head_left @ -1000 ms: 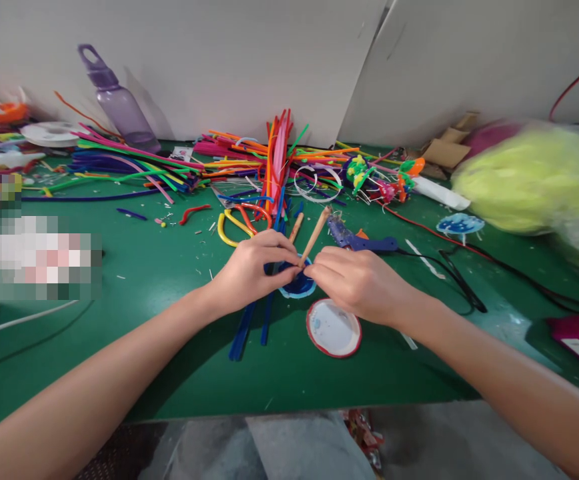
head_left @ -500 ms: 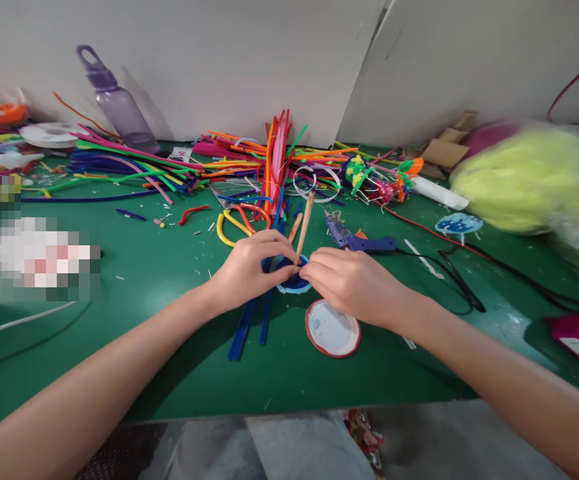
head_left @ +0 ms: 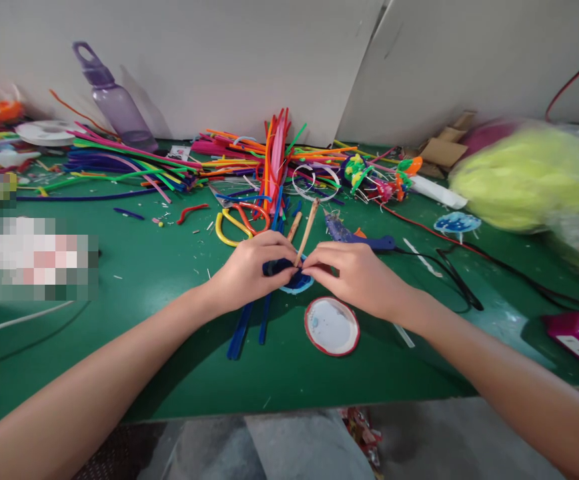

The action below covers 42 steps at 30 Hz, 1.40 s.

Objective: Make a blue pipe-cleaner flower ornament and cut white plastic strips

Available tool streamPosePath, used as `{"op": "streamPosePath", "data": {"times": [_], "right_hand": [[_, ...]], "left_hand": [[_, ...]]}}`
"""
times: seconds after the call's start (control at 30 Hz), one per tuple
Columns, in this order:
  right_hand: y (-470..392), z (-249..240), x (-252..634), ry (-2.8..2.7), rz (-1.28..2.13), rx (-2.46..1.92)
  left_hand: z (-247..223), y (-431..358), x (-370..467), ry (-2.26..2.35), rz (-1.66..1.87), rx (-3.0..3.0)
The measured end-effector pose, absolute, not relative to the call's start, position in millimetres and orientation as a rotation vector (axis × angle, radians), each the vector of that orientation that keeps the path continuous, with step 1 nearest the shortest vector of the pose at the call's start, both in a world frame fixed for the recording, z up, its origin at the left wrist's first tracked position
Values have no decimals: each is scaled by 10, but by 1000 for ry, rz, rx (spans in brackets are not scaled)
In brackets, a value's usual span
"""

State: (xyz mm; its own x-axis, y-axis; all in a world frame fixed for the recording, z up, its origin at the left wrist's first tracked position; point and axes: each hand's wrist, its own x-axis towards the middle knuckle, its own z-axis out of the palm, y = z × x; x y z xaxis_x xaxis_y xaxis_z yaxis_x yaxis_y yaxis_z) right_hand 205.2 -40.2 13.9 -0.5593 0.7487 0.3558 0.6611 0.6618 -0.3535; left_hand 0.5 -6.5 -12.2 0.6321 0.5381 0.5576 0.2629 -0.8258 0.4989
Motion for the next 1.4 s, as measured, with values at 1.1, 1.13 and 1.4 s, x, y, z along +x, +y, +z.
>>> {"op": "streamPosePath", "data": {"times": [1.1, 1.13, 1.4], "right_hand": [[-375, 79, 2028, -2302, 351, -1140], [-385, 77, 2023, -2300, 357, -1150], [-426, 28, 2027, -2234, 352, -1251]], "left_hand": [[-135, -40, -24, 648, 971, 2459], [-130, -43, -24, 663, 986, 2472], [-44, -50, -15, 681, 942, 2469]]}}
